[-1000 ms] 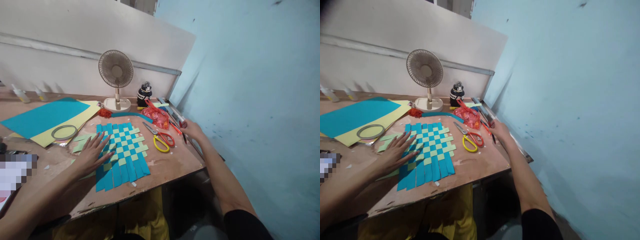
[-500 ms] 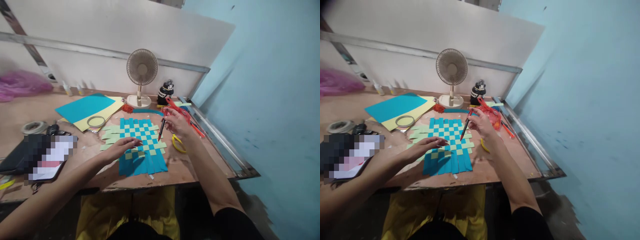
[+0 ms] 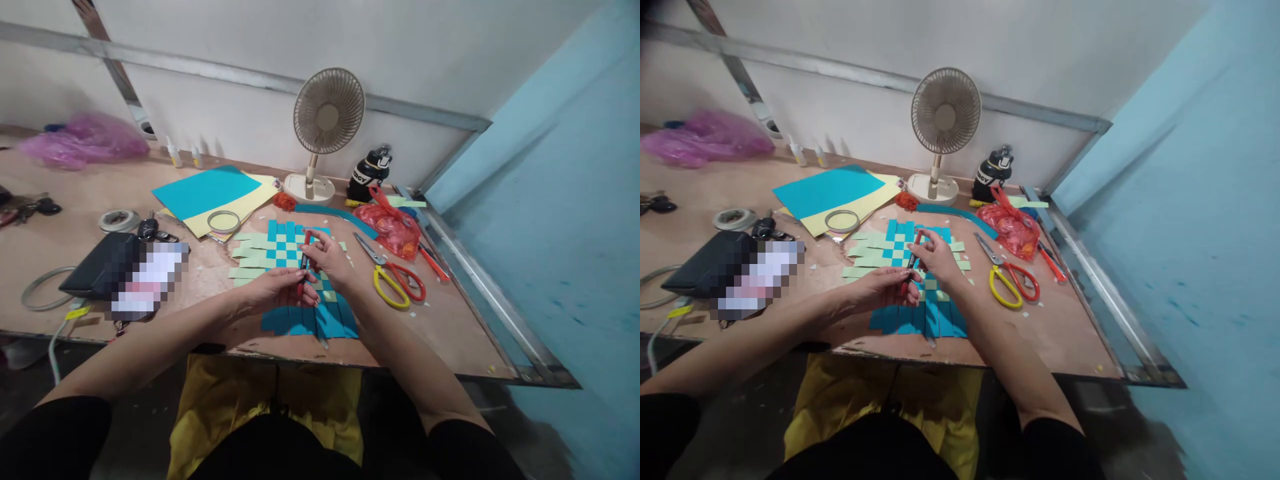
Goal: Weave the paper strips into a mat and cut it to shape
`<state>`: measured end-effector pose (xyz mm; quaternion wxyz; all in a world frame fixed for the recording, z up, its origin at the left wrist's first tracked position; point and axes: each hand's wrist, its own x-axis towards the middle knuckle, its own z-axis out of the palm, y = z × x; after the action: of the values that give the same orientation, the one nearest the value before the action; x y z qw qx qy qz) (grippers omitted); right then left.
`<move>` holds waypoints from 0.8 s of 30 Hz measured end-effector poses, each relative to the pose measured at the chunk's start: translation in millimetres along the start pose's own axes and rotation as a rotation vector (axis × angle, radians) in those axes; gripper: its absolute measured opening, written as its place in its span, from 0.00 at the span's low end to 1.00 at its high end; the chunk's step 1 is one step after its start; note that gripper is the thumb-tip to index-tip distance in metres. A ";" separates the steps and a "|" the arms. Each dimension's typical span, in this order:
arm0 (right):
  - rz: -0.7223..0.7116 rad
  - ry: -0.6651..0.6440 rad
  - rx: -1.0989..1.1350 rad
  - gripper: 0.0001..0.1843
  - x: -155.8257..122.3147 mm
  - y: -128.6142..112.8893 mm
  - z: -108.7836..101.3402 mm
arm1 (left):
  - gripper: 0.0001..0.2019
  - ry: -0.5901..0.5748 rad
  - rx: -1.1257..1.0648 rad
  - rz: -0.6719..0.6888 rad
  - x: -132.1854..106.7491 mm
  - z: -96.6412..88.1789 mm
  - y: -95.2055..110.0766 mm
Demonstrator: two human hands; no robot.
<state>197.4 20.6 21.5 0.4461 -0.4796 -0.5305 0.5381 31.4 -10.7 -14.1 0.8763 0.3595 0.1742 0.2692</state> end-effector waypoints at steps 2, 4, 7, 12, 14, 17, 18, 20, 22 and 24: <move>0.007 0.002 -0.029 0.30 -0.1 1.9 1.3 | 0.18 -0.011 -0.007 -0.003 -0.9 0.3 -1.2; 0.012 0.007 -0.051 0.28 -0.4 4.3 1.1 | 0.17 -0.021 -0.010 -0.015 -1.4 0.5 -2.4; 0.010 0.015 -0.042 0.28 -2.0 8.9 0.3 | 0.16 -0.032 -0.020 -0.024 -1.3 0.3 -4.8; -0.028 0.025 0.006 0.29 -6.0 15.5 2.0 | 0.16 -0.053 -0.042 -0.026 -0.1 -0.9 -8.5; -0.032 0.031 0.014 0.29 -6.8 17.1 3.0 | 0.16 -0.052 -0.042 -0.021 0.3 -1.3 -9.7; -0.021 0.027 0.009 0.28 -6.9 18.8 3.5 | 0.15 -0.048 -0.035 -0.007 0.7 -1.4 -11.5; -0.017 0.025 0.011 0.28 -6.9 19.3 3.5 | 0.14 -0.049 -0.033 -0.002 0.8 -1.4 -12.2; -0.008 0.020 0.023 0.29 -6.9 20.1 3.2 | 0.14 -0.059 -0.033 0.007 1.1 -1.2 -13.3; -0.007 0.015 0.039 0.30 -7.1 20.8 2.8 | 0.14 -0.071 -0.033 0.016 1.3 -0.9 -14.2; -0.016 0.008 0.045 0.30 -7.3 21.4 2.3 | 0.14 -0.079 -0.033 0.020 1.4 -0.4 -14.9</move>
<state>196.8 12.2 0.4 0.4632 -0.4674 -0.5201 0.5446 37.5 -18.5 -25.4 0.8856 0.3569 0.1316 0.2663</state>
